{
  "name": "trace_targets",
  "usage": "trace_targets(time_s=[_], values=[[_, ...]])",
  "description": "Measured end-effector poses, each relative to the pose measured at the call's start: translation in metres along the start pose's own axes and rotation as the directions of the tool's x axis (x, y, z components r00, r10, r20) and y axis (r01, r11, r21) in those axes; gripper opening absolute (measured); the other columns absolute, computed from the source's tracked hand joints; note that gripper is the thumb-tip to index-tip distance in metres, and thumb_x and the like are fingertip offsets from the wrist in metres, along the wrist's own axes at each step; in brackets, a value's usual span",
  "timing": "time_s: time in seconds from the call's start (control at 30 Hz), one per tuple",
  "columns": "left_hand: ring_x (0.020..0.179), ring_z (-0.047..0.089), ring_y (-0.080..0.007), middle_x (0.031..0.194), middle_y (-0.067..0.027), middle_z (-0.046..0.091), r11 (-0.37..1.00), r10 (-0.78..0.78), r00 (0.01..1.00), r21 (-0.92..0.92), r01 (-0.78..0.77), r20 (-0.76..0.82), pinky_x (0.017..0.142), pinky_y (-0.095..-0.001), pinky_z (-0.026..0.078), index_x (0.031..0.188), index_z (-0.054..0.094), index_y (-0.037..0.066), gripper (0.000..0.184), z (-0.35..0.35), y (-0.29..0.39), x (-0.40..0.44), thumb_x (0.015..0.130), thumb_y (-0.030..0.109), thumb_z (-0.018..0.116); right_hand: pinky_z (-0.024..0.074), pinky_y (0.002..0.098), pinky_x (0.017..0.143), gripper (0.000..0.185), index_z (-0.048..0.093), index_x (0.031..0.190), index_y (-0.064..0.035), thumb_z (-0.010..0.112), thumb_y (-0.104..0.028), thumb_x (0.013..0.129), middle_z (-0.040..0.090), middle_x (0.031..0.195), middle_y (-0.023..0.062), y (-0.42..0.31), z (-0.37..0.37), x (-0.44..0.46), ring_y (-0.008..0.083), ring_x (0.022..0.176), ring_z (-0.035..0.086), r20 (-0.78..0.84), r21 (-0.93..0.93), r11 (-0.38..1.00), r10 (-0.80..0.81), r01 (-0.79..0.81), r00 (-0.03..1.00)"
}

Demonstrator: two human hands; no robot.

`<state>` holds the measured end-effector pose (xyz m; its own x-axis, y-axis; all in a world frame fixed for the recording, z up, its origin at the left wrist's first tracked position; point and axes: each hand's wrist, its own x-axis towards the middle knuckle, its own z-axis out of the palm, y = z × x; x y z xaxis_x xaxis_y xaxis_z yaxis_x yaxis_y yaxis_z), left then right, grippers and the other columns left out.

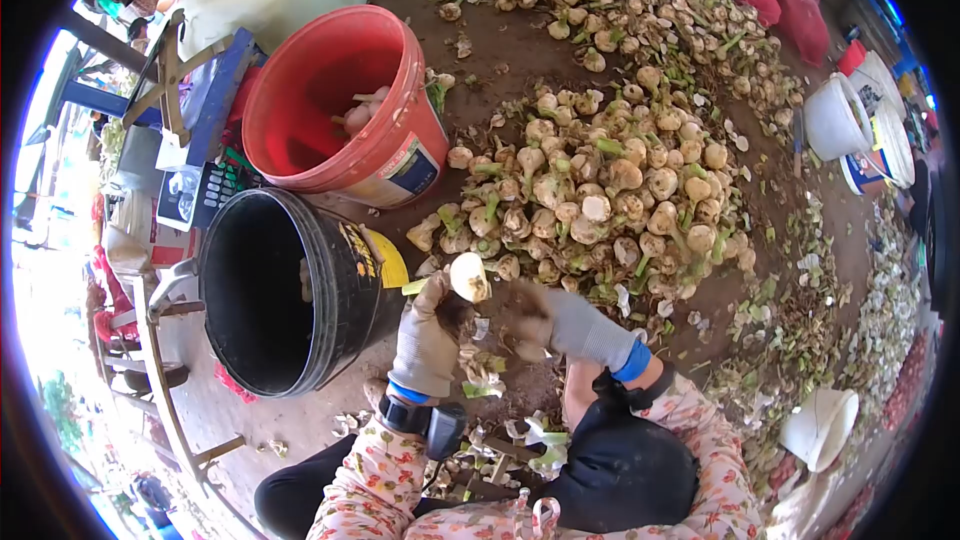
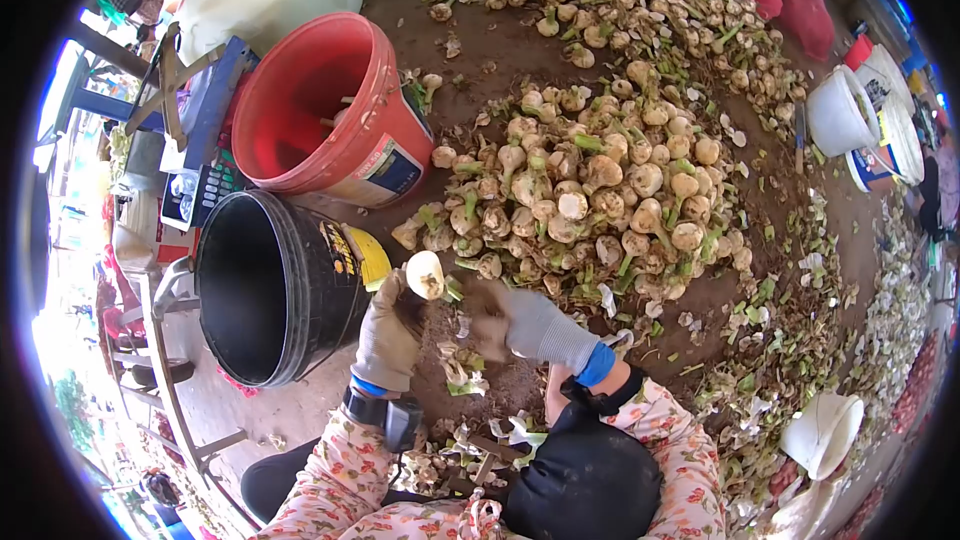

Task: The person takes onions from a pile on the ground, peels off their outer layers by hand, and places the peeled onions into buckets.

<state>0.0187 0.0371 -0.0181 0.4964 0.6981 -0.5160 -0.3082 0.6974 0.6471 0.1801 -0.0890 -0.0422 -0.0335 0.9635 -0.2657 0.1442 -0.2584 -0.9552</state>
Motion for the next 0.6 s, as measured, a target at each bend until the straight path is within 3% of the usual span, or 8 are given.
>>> trace_targets(time_s=[0.03,0.07,0.17,0.2,0.3,0.47,0.53,0.6], values=[[0.078,0.063,-0.015,0.092,-0.0054,0.066,0.994,0.052,0.999,0.094,-0.051,-0.015,0.07,-0.0271,0.05,0.103,0.062,0.002,0.024,0.002,-0.003,-0.001,0.086,0.02,0.062,0.0482,0.0311,0.073,0.065,0.033,0.137,-0.0083,0.063,-0.034,0.085,0.064,0.09,0.0153,-0.018,-0.005,0.003,0.0214,0.079,0.062,-0.115,0.407,0.911,-0.012,0.058,0.993],[0.077,0.062,-0.0143,0.092,-0.0054,0.066,0.978,0.105,0.994,0.185,-0.099,-0.024,0.069,-0.0265,0.05,0.101,0.062,0.002,0.023,0.004,-0.007,-0.002,0.086,0.019,0.063,0.0473,0.0311,0.068,0.062,0.035,0.135,-0.0059,0.062,-0.032,0.086,0.063,0.083,0.0125,-0.039,-0.012,-0.001,0.0206,0.072,0.06,-0.227,0.074,0.994,-0.057,0.075,0.972],[0.073,0.061,-0.0112,0.085,-0.0049,0.066,0.919,0.205,0.979,0.346,-0.189,-0.009,0.066,-0.0243,0.049,0.094,0.064,0.0,0.022,0.018,-0.015,-0.008,0.083,0.019,0.066,0.0475,0.0323,0.068,0.058,0.037,0.134,-0.0051,0.062,-0.029,0.087,0.061,0.078,0.0116,-0.038,-0.004,0.01,0.0188,0.07,0.059,-0.386,-0.117,0.983,-0.179,0.145,0.905],[0.072,0.061,-0.0108,0.084,-0.0047,0.066,0.905,0.227,0.974,0.37,-0.21,-0.002,0.066,-0.0238,0.049,0.093,0.064,0.0,0.022,0.018,-0.017,-0.008,0.083,0.019,0.067,0.0468,0.03,0.067,0.054,0.039,0.134,-0.0068,0.061,-0.025,0.088,0.061,0.088,0.0096,-0.057,-0.007,0.007,0.0157,0.071,0.057,-0.286,0.084,0.996,0.002,0.023,0.958],[0.068,0.06,-0.0093,0.081,-0.0039,0.066,0.93,0.212,0.976,0.317,-0.184,-0.056,0.061,-0.0226,0.048,0.091,0.064,0.0,0.021,0.02,-0.019,-0.008,0.081,0.018,0.069,0.0439,0.0252,0.061,0.051,0.038,0.136,-0.0109,0.059,-0.017,0.089,0.058,0.097,0.005,-0.019,0.0,0.014,0.0099,0.069,0.051,-0.358,0.146,0.923,-0.286,0.356,0.889],[0.073,0.06,-0.0091,0.084,-0.0037,0.066,0.931,0.233,0.966,0.312,-0.189,-0.11,0.065,-0.0228,0.048,0.092,0.065,0.0,0.016,0.022,-0.017,-0.008,0.082,0.013,0.067,0.04,0.02,0.058,0.051,0.041,0.134,-0.0088,0.059,-0.003,0.086,0.056,0.095,0.0028,-0.012,0.002,0.004,0.0054,0.066,0.045,-0.387,0.531,0.816,-0.005,0.227,0.922],[0.075,0.059,-0.0089,0.086,-0.0039,0.066,0.897,0.298,0.953,0.36,-0.258,-0.059,0.068,-0.0226,0.047,0.093,0.064,0.0,0.016,0.024,-0.025,-0.009,0.082,0.012,0.067,0.0419,0.0206,0.057,0.054,0.043,0.133,-0.009,0.06,-0.001,0.083,0.056,0.089,0.0036,-0.018,0.007,0.016,0.0063,0.065,0.048,-0.568,0.033,0.94,-0.262,0.34,0.78],[0.075,0.059,-0.009,0.086,-0.0037,0.065,0.894,0.304,0.951,0.362,-0.262,-0.062,0.069,-0.023,0.048,0.094,0.064,0.001,0.017,0.027,-0.026,-0.01,0.081,0.012,0.068,0.0463,0.0222,0.057,0.056,0.044,0.131,-0.0083,0.058,0.006,0.079,0.057,0.083,0.0059,-0.034,0.006,0.01,0.0087,0.066,0.054,-0.544,0.081,0.959,-0.185,0.271,0.819]])
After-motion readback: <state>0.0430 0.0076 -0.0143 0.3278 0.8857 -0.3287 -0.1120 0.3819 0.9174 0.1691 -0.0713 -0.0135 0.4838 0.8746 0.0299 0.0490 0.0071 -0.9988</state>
